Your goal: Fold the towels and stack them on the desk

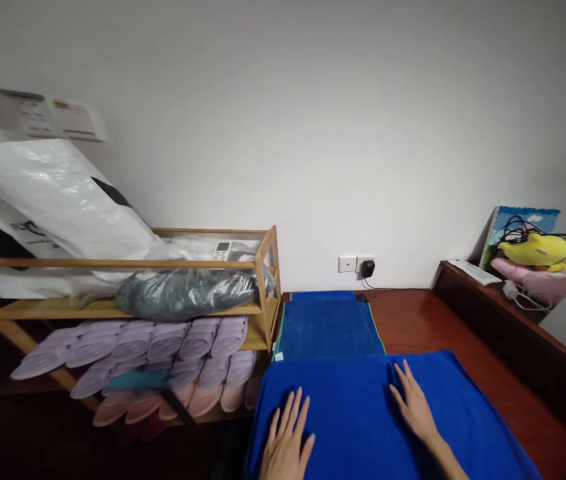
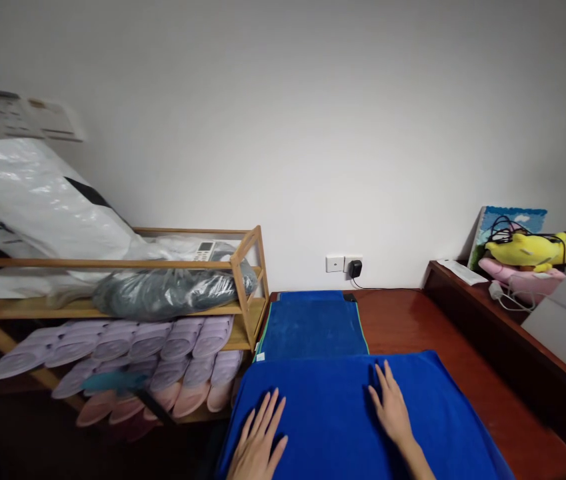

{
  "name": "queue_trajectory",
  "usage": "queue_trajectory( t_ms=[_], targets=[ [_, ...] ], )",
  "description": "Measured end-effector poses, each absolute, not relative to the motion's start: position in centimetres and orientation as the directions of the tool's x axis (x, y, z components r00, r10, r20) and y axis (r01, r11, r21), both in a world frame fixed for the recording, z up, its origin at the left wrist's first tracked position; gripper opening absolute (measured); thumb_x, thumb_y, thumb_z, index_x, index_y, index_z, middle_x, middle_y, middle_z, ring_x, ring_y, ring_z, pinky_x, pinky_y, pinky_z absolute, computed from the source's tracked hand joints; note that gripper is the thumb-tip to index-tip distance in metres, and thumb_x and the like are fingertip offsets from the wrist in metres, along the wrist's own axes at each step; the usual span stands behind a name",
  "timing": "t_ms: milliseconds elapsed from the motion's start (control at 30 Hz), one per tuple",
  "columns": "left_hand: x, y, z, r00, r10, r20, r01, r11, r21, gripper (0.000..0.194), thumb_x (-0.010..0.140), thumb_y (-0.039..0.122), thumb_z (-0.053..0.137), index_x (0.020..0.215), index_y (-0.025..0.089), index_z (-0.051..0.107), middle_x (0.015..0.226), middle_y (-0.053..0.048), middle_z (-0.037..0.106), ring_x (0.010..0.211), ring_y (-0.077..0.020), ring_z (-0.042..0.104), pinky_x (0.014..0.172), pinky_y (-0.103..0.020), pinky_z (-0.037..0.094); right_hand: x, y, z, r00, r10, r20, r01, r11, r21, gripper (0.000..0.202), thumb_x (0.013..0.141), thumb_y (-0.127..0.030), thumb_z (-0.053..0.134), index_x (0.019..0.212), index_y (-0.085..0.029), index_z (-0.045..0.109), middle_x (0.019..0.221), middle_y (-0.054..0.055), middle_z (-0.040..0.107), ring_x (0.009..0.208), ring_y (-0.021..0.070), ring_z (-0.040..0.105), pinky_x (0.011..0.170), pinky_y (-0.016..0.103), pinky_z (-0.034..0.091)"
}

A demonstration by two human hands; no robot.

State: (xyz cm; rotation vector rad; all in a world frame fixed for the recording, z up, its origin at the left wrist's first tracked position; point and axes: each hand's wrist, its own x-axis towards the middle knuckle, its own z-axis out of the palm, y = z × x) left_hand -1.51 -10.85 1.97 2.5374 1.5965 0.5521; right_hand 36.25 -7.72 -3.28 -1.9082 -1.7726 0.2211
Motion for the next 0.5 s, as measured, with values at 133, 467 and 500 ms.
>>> queue_trajectory(
  t_ms=[133,467,500],
  targets=[
    [-2.2,-12.4,0.2,0.382,0.904,0.191,0.893,-0.414,0.176,0.059,0.092,0.045,0.032,0.144,0.035,0.007,0.151,-0.001,0.021,0.136,-0.0253,0.027,0.106,-0.049,0.031,37.5,-9.0,-4.3,0.106,0.984,0.146,0.938,-0.051,-0.342,0.063,0.086,-0.057,0.03,0.142,-0.026,0.028,0.15,0.006,0.028,0.139,0.0202,0.02,0.111,0.047,0.021],
    [-2.2,-12.5,0.1,0.357,0.919,0.168,0.902,-0.386,0.194,0.057,0.092,0.048,0.03,0.142,0.035,0.006,0.151,-0.003,0.021,0.137,-0.0295,0.022,0.107,-0.059,0.022,47.2,-11.9,-3.2,0.411,0.907,0.09,0.877,-0.367,-0.309,0.065,0.085,-0.056,0.029,0.139,-0.021,0.036,0.148,0.013,0.031,0.137,0.026,0.025,0.105,0.052,0.029],
    [-2.2,-12.5,0.1,0.357,0.918,0.174,0.9,-0.388,0.197,0.057,0.092,0.047,0.03,0.142,0.035,0.006,0.151,-0.003,0.021,0.137,-0.0291,0.022,0.108,-0.059,0.021,45.0,-12.3,-2.1,0.359,0.924,0.132,0.896,-0.302,-0.325,0.064,0.085,-0.056,0.031,0.139,-0.023,0.035,0.148,0.012,0.031,0.137,0.0256,0.025,0.106,0.051,0.03]
  ],
)
